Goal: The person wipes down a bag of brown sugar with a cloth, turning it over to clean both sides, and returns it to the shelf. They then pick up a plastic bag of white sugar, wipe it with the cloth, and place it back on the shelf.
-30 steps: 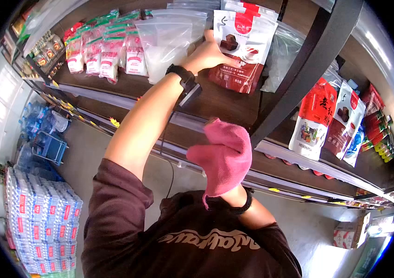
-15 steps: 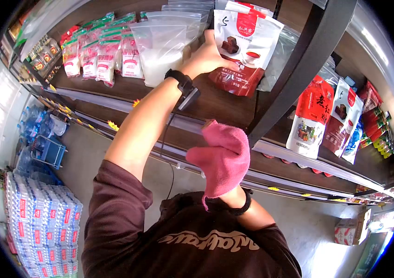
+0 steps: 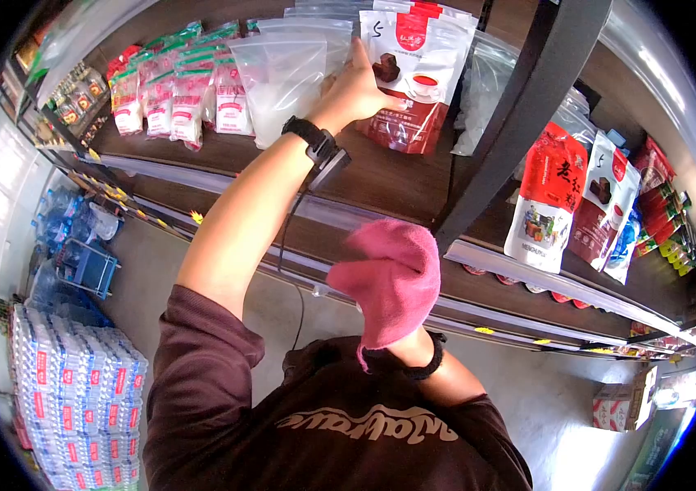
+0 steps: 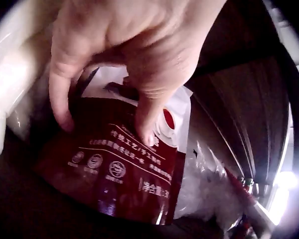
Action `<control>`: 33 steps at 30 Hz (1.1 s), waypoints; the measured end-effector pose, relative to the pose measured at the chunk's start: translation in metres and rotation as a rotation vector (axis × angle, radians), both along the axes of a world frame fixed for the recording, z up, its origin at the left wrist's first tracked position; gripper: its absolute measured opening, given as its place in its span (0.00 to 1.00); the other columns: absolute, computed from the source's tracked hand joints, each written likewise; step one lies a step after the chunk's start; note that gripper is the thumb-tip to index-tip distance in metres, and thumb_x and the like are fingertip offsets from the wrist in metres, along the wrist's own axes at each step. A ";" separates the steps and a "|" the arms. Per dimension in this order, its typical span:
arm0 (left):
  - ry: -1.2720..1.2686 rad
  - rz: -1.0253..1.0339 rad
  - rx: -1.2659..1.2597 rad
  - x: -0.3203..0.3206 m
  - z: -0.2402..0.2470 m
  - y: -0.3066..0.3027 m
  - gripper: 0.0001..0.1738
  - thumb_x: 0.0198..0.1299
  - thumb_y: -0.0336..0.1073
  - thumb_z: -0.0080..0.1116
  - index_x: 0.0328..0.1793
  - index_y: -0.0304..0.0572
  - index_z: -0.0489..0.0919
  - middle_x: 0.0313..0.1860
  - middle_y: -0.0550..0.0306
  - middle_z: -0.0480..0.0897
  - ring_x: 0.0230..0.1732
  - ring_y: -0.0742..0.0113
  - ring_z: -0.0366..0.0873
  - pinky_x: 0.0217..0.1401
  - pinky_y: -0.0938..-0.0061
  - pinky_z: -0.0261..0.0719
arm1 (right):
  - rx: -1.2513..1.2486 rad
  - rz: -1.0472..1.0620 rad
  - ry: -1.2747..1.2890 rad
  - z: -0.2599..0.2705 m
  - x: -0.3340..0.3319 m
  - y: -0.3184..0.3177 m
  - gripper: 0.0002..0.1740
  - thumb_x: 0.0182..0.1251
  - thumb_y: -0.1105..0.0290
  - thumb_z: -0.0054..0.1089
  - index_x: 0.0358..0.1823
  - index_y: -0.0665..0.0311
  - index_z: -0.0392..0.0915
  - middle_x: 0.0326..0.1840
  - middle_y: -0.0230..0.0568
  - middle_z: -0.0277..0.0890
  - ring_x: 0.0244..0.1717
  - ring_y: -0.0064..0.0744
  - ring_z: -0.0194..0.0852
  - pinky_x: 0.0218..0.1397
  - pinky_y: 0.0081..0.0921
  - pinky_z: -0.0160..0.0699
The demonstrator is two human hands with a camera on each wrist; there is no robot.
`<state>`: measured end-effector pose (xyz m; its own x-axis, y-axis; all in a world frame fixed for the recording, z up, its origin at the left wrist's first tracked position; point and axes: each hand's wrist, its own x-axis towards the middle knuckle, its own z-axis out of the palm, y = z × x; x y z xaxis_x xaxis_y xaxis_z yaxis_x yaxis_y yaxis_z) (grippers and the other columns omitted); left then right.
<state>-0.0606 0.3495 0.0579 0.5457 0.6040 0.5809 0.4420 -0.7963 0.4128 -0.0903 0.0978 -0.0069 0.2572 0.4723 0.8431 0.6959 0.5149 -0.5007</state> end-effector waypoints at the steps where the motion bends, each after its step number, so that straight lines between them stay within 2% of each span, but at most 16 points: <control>1: -0.001 -0.001 0.001 0.001 -0.001 -0.002 0.70 0.32 0.54 0.77 0.71 0.21 0.44 0.66 0.27 0.60 0.67 0.43 0.64 0.67 0.61 0.63 | 0.007 0.077 0.006 0.000 0.002 0.000 0.10 0.24 0.72 0.64 0.16 0.60 0.75 0.34 0.39 0.76 0.37 0.44 0.73 0.40 0.35 0.69; 4: 0.095 0.014 0.119 0.004 -0.007 -0.004 0.72 0.31 0.55 0.77 0.76 0.37 0.40 0.71 0.21 0.47 0.70 0.30 0.54 0.70 0.53 0.59 | -0.064 0.163 -0.040 0.009 0.006 -0.004 0.09 0.27 0.71 0.64 0.16 0.61 0.74 0.31 0.38 0.75 0.35 0.42 0.73 0.37 0.34 0.69; 8: 0.204 -0.120 0.216 -0.007 -0.013 -0.028 0.72 0.28 0.58 0.77 0.76 0.40 0.44 0.73 0.22 0.38 0.69 0.18 0.45 0.69 0.43 0.54 | -0.029 0.053 -0.050 0.004 0.002 -0.002 0.09 0.28 0.70 0.64 0.16 0.61 0.74 0.29 0.38 0.75 0.34 0.41 0.73 0.35 0.33 0.68; 13: 0.256 -0.114 0.265 -0.005 -0.011 -0.027 0.71 0.29 0.59 0.76 0.76 0.41 0.45 0.75 0.30 0.40 0.71 0.19 0.40 0.69 0.38 0.52 | -0.026 0.067 -0.079 0.007 0.002 -0.004 0.07 0.27 0.70 0.63 0.16 0.56 0.79 0.27 0.30 0.77 0.34 0.34 0.72 0.41 0.29 0.67; 15: 0.322 -0.100 0.286 -0.002 -0.007 -0.035 0.69 0.30 0.58 0.75 0.76 0.41 0.46 0.75 0.34 0.42 0.72 0.21 0.40 0.66 0.32 0.53 | -0.043 0.068 -0.073 0.009 0.000 -0.005 0.08 0.27 0.71 0.63 0.16 0.59 0.76 0.29 0.34 0.77 0.34 0.38 0.73 0.39 0.32 0.67; 16: 0.301 -0.064 0.287 0.001 -0.006 -0.040 0.64 0.31 0.57 0.75 0.76 0.55 0.51 0.76 0.41 0.44 0.72 0.22 0.41 0.63 0.28 0.54 | -0.057 0.066 -0.069 0.009 0.000 -0.005 0.09 0.27 0.72 0.63 0.15 0.61 0.73 0.31 0.37 0.76 0.34 0.42 0.73 0.37 0.34 0.68; 17: 0.301 -0.063 0.287 0.002 -0.006 -0.042 0.64 0.31 0.57 0.75 0.76 0.55 0.51 0.76 0.41 0.44 0.72 0.22 0.41 0.63 0.28 0.54 | -0.057 0.067 -0.069 0.009 -0.001 -0.005 0.09 0.27 0.72 0.63 0.15 0.61 0.73 0.31 0.37 0.76 0.34 0.42 0.73 0.37 0.34 0.68; 20: 0.313 -0.096 0.348 0.008 -0.012 -0.037 0.54 0.31 0.57 0.75 0.70 0.84 0.60 0.77 0.48 0.43 0.71 0.21 0.40 0.62 0.26 0.53 | 0.004 0.062 -0.058 0.010 -0.002 -0.005 0.07 0.27 0.70 0.63 0.16 0.56 0.78 0.26 0.30 0.77 0.32 0.34 0.72 0.39 0.29 0.66; 23: 0.398 -0.081 0.353 0.000 -0.002 -0.040 0.55 0.30 0.56 0.75 0.71 0.85 0.59 0.77 0.47 0.45 0.73 0.24 0.38 0.64 0.28 0.51 | -0.006 0.069 -0.055 0.011 -0.002 -0.009 0.06 0.27 0.71 0.63 0.15 0.56 0.78 0.26 0.31 0.78 0.32 0.34 0.72 0.39 0.29 0.66; 25: 0.370 -0.083 0.430 0.000 -0.002 -0.042 0.50 0.34 0.55 0.74 0.69 0.77 0.64 0.75 0.46 0.49 0.73 0.28 0.41 0.67 0.32 0.50 | 0.002 0.095 -0.021 0.012 0.002 -0.011 0.07 0.27 0.71 0.62 0.16 0.56 0.79 0.26 0.30 0.78 0.31 0.33 0.71 0.37 0.28 0.67; 27: 0.209 -0.233 0.649 0.002 -0.002 -0.047 0.41 0.38 0.52 0.73 0.63 0.61 0.72 0.71 0.46 0.55 0.72 0.36 0.48 0.66 0.37 0.54 | 0.013 0.106 -0.017 0.018 0.004 -0.014 0.08 0.27 0.70 0.63 0.17 0.56 0.80 0.26 0.30 0.78 0.30 0.32 0.71 0.37 0.27 0.67; 28: 0.105 -0.335 0.580 0.007 -0.004 -0.056 0.30 0.43 0.48 0.70 0.54 0.48 0.78 0.67 0.48 0.61 0.69 0.42 0.55 0.66 0.46 0.58 | 0.018 0.124 -0.014 0.022 0.004 -0.018 0.09 0.27 0.70 0.63 0.19 0.55 0.81 0.26 0.30 0.78 0.30 0.31 0.72 0.37 0.27 0.67; 29: 0.062 -0.425 0.451 0.011 -0.006 -0.064 0.23 0.48 0.45 0.66 0.50 0.48 0.79 0.62 0.45 0.68 0.66 0.47 0.62 0.63 0.50 0.63 | 0.017 0.120 -0.012 0.029 0.005 -0.024 0.09 0.27 0.70 0.63 0.19 0.55 0.81 0.26 0.30 0.78 0.30 0.31 0.72 0.37 0.27 0.67; 31: 0.123 -0.713 0.076 0.022 -0.003 -0.073 0.16 0.52 0.39 0.62 0.45 0.42 0.80 0.49 0.45 0.78 0.51 0.53 0.75 0.53 0.62 0.73 | -0.055 -0.002 -0.087 0.045 0.010 -0.041 0.07 0.27 0.71 0.64 0.16 0.57 0.80 0.27 0.34 0.76 0.30 0.36 0.73 0.37 0.28 0.70; 32: 0.060 -0.798 -0.088 0.027 -0.008 -0.080 0.12 0.53 0.35 0.58 0.42 0.37 0.80 0.34 0.47 0.81 0.33 0.53 0.79 0.41 0.70 0.76 | -0.058 -0.009 -0.084 0.054 0.014 -0.047 0.07 0.27 0.71 0.64 0.16 0.57 0.80 0.27 0.34 0.76 0.30 0.36 0.73 0.37 0.28 0.70; 33: 0.188 -0.781 -0.154 0.025 -0.003 -0.087 0.10 0.57 0.34 0.55 0.40 0.36 0.80 0.31 0.52 0.83 0.28 0.58 0.78 0.34 0.73 0.74 | -0.085 -0.107 -0.028 0.063 0.018 -0.054 0.07 0.28 0.72 0.64 0.17 0.57 0.80 0.26 0.34 0.76 0.29 0.34 0.72 0.35 0.27 0.69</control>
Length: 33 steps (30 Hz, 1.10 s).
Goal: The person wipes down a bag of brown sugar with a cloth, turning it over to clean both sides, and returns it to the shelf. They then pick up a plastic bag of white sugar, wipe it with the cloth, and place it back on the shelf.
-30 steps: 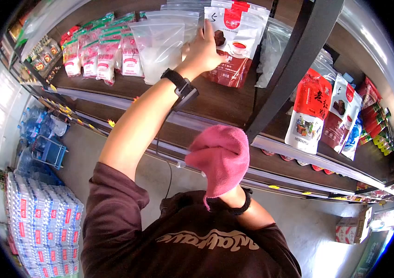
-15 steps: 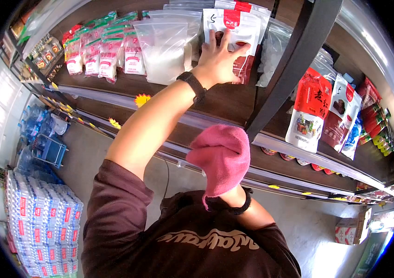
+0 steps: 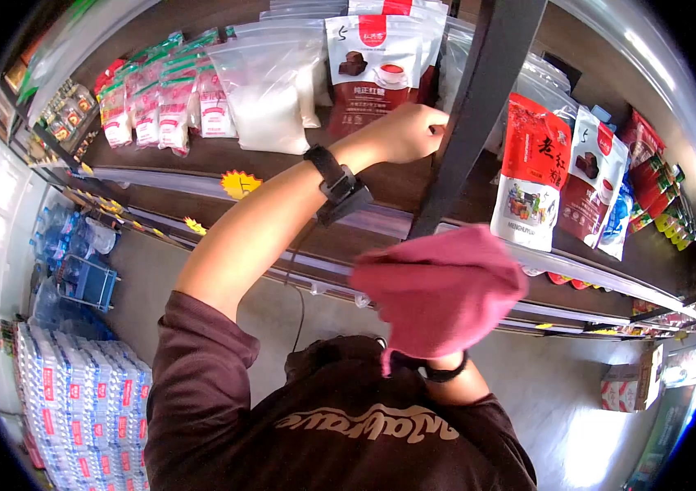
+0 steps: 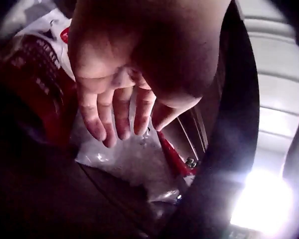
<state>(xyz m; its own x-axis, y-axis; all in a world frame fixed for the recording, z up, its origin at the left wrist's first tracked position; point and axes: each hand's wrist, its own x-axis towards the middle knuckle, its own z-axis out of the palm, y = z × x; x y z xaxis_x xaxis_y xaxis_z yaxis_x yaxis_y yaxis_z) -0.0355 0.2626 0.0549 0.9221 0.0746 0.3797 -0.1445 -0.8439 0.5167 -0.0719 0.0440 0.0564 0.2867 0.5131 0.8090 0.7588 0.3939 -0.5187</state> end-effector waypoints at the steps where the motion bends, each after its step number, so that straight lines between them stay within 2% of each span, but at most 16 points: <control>1: 0.081 -0.080 -0.237 0.006 -0.004 0.000 0.13 0.59 0.36 0.56 0.45 0.35 0.78 0.38 0.50 0.83 0.35 0.61 0.80 0.39 0.73 0.76 | -0.023 -0.101 0.054 0.009 0.005 -0.006 0.07 0.28 0.73 0.63 0.17 0.57 0.80 0.25 0.34 0.75 0.28 0.33 0.72 0.32 0.26 0.69; 5: 0.272 -0.147 -0.765 0.025 -0.024 0.000 0.22 0.64 0.43 0.54 0.57 0.32 0.74 0.51 0.47 0.81 0.45 0.61 0.82 0.48 0.73 0.78 | -0.092 -0.421 0.219 0.014 0.054 -0.033 0.08 0.30 0.76 0.63 0.18 0.57 0.80 0.21 0.34 0.74 0.25 0.28 0.70 0.25 0.23 0.67; 8: 0.392 -0.215 -1.035 0.022 -0.016 -0.009 0.25 0.65 0.45 0.53 0.60 0.31 0.72 0.55 0.44 0.78 0.48 0.56 0.81 0.48 0.71 0.78 | -0.021 -0.512 -0.280 -0.040 0.147 -0.051 0.13 0.32 0.74 0.69 0.24 0.60 0.76 0.20 0.35 0.69 0.25 0.34 0.72 0.26 0.21 0.68; 10: 0.449 -0.261 -1.079 0.024 -0.017 -0.012 0.25 0.65 0.44 0.53 0.60 0.31 0.72 0.58 0.43 0.76 0.53 0.56 0.79 0.52 0.70 0.78 | -0.426 -0.454 1.261 0.001 0.120 -0.039 0.14 0.47 0.67 0.67 0.34 0.63 0.74 0.20 0.38 0.70 0.22 0.34 0.72 0.22 0.24 0.68; 11: 0.471 -0.287 -1.102 0.025 -0.019 -0.014 0.25 0.65 0.44 0.53 0.61 0.32 0.71 0.58 0.43 0.76 0.54 0.56 0.78 0.54 0.69 0.77 | -0.420 -0.468 0.690 -0.062 0.156 -0.045 0.18 0.65 0.66 0.49 0.55 0.64 0.71 0.48 0.47 0.73 0.48 0.42 0.73 0.52 0.31 0.71; 12: 0.491 -0.312 -1.124 0.026 -0.019 -0.017 0.26 0.65 0.44 0.53 0.62 0.32 0.70 0.59 0.43 0.75 0.56 0.56 0.77 0.56 0.68 0.77 | -0.448 -0.675 -0.019 -0.069 0.158 -0.049 0.20 0.64 0.68 0.49 0.57 0.64 0.70 0.52 0.50 0.71 0.54 0.46 0.70 0.57 0.34 0.67; 18: 0.525 -0.269 -1.151 0.025 -0.008 -0.028 0.26 0.64 0.41 0.56 0.64 0.36 0.69 0.60 0.46 0.75 0.56 0.59 0.77 0.59 0.68 0.75 | -0.258 -0.521 0.318 -0.065 0.127 -0.036 0.22 0.59 0.70 0.56 0.56 0.63 0.72 0.54 0.51 0.70 0.57 0.50 0.67 0.61 0.38 0.63; 19: 0.543 -0.234 -1.110 0.030 -0.012 -0.024 0.26 0.63 0.42 0.57 0.64 0.38 0.69 0.60 0.48 0.75 0.57 0.62 0.76 0.59 0.70 0.74 | -0.244 -0.525 0.306 -0.070 0.125 -0.032 0.22 0.57 0.71 0.57 0.55 0.63 0.72 0.54 0.51 0.70 0.57 0.50 0.67 0.62 0.39 0.62; 20: 0.560 -0.200 -1.069 0.033 -0.016 -0.022 0.27 0.62 0.42 0.58 0.65 0.39 0.69 0.60 0.50 0.75 0.57 0.66 0.75 0.59 0.72 0.73 | -0.289 -0.599 -0.096 -0.071 0.129 -0.030 0.21 0.57 0.71 0.57 0.55 0.63 0.73 0.54 0.51 0.71 0.57 0.50 0.67 0.62 0.39 0.62; 23: 0.322 -0.279 -0.888 0.035 -0.017 -0.028 0.29 0.56 0.38 0.65 0.63 0.39 0.71 0.57 0.57 0.78 0.56 0.72 0.74 0.59 0.75 0.71 | -0.294 -0.500 -0.150 -0.064 0.119 -0.023 0.21 0.59 0.73 0.55 0.55 0.65 0.72 0.58 0.48 0.70 0.59 0.47 0.68 0.63 0.36 0.62; 24: 0.150 -0.338 -0.891 0.034 -0.017 -0.032 0.29 0.52 0.35 0.68 0.60 0.37 0.74 0.53 0.58 0.80 0.52 0.72 0.76 0.56 0.76 0.73 | -0.262 -0.450 0.100 -0.072 0.117 -0.017 0.21 0.60 0.71 0.56 0.56 0.66 0.71 0.57 0.48 0.72 0.60 0.43 0.67 0.64 0.35 0.62; 27: 0.089 -0.243 -0.870 0.027 -0.012 -0.032 0.27 0.51 0.30 0.67 0.59 0.36 0.74 0.54 0.56 0.79 0.51 0.73 0.76 0.56 0.75 0.72 | -0.196 -0.395 0.190 -0.067 0.122 -0.012 0.20 0.63 0.69 0.55 0.55 0.66 0.71 0.49 0.45 0.75 0.54 0.36 0.71 0.59 0.32 0.67; 29: 0.057 -0.197 -0.846 0.024 -0.011 -0.027 0.26 0.52 0.30 0.66 0.59 0.35 0.74 0.53 0.56 0.79 0.51 0.73 0.75 0.56 0.76 0.72 | -0.361 -0.027 0.376 -0.052 0.130 -0.022 0.19 0.65 0.67 0.54 0.54 0.68 0.71 0.45 0.42 0.75 0.47 0.31 0.73 0.53 0.28 0.71; 30: -0.020 -0.164 -0.708 0.022 -0.008 -0.022 0.24 0.54 0.30 0.64 0.58 0.35 0.74 0.53 0.56 0.79 0.51 0.73 0.75 0.55 0.76 0.72 | -0.205 -0.091 0.239 -0.056 0.137 -0.020 0.18 0.68 0.65 0.52 0.52 0.70 0.71 0.39 0.38 0.75 0.38 0.26 0.72 0.45 0.24 0.72; 32: -0.096 -0.129 -0.568 0.012 -0.003 -0.016 0.22 0.55 0.30 0.62 0.57 0.34 0.75 0.52 0.57 0.79 0.50 0.73 0.75 0.54 0.76 0.72 | 0.007 -0.326 0.405 -0.092 0.153 -0.023 0.18 0.68 0.64 0.53 0.51 0.71 0.71 0.38 0.38 0.75 0.37 0.26 0.72 0.44 0.24 0.72; 33: -0.084 -0.129 -0.711 0.005 0.002 -0.014 0.21 0.57 0.31 0.61 0.56 0.34 0.75 0.51 0.58 0.79 0.49 0.74 0.75 0.52 0.77 0.72 | 0.047 -0.091 0.275 -0.064 0.157 -0.037 0.17 0.67 0.64 0.53 0.50 0.71 0.71 0.42 0.39 0.75 0.40 0.27 0.73 0.47 0.25 0.72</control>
